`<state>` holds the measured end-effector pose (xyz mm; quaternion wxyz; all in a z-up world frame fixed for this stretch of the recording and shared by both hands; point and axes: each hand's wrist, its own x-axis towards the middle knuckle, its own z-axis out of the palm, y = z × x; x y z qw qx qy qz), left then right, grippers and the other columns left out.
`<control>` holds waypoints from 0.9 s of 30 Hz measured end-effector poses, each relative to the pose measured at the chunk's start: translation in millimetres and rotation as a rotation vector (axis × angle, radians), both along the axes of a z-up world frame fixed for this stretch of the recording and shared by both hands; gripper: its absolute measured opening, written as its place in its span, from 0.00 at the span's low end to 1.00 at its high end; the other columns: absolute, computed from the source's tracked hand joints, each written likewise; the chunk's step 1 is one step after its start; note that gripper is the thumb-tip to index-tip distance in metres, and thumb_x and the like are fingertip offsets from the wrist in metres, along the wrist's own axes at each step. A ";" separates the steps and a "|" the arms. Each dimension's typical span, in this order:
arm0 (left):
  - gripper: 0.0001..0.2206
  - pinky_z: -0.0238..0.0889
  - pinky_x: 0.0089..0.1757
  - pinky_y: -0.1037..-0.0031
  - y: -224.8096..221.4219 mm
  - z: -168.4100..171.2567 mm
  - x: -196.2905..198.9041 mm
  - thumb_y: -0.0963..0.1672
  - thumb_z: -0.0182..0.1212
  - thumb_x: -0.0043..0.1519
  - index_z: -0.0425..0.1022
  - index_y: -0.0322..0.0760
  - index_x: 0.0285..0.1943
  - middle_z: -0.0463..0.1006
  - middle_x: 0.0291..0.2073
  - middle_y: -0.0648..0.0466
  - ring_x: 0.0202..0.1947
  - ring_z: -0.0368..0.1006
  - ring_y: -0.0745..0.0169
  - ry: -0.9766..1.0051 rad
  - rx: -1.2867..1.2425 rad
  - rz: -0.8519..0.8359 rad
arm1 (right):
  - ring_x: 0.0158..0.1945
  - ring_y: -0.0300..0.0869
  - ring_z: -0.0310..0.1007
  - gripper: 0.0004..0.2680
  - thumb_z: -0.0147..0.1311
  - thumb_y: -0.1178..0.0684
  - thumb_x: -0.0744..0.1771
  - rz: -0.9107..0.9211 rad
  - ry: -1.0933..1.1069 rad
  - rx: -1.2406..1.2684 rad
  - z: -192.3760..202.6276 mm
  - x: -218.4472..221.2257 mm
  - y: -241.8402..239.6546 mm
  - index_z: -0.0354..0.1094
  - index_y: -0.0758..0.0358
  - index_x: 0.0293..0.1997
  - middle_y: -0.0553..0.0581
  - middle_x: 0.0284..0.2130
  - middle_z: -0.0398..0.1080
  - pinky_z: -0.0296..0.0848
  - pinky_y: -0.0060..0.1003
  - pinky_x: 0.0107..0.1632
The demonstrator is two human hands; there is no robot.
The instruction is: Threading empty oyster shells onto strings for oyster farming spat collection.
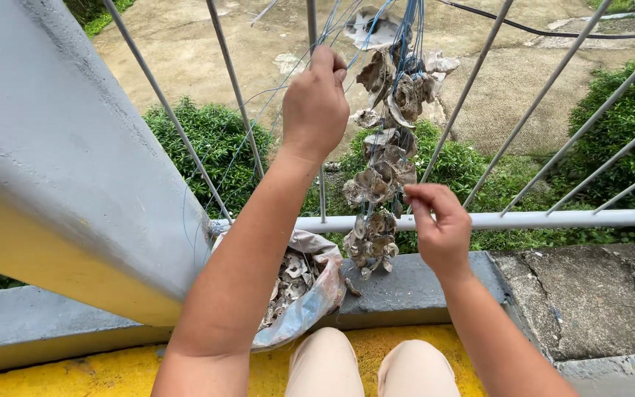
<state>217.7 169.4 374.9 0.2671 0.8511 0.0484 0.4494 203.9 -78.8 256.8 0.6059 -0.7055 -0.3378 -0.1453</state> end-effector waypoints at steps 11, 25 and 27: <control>0.03 0.70 0.33 0.61 24.2 28.6 1.1 0.41 0.52 0.68 0.71 0.37 0.44 0.82 0.29 0.47 0.31 0.81 0.50 0.032 0.023 0.116 | 0.25 0.33 0.74 0.14 0.45 0.62 0.71 0.206 0.185 0.095 155.4 168.7 115.8 0.65 0.68 0.65 0.58 0.35 0.78 0.72 0.24 0.26; 0.04 0.71 0.33 0.62 34.1 31.6 3.6 0.41 0.52 0.68 0.72 0.37 0.45 0.82 0.28 0.48 0.31 0.81 0.52 0.017 0.062 0.118 | 0.19 0.36 0.67 0.11 0.42 0.52 0.71 0.060 0.761 0.704 171.0 177.1 196.0 0.65 0.61 0.57 0.53 0.22 0.72 0.57 0.31 0.21; 0.02 0.71 0.32 0.63 36.0 34.6 3.5 0.41 0.54 0.66 0.72 0.38 0.43 0.83 0.27 0.50 0.29 0.81 0.53 -0.003 0.087 0.132 | 0.19 0.36 0.68 0.08 0.46 0.49 0.71 -0.005 0.717 0.804 171.2 172.8 200.7 0.65 0.61 0.48 0.51 0.21 0.69 0.58 0.31 0.21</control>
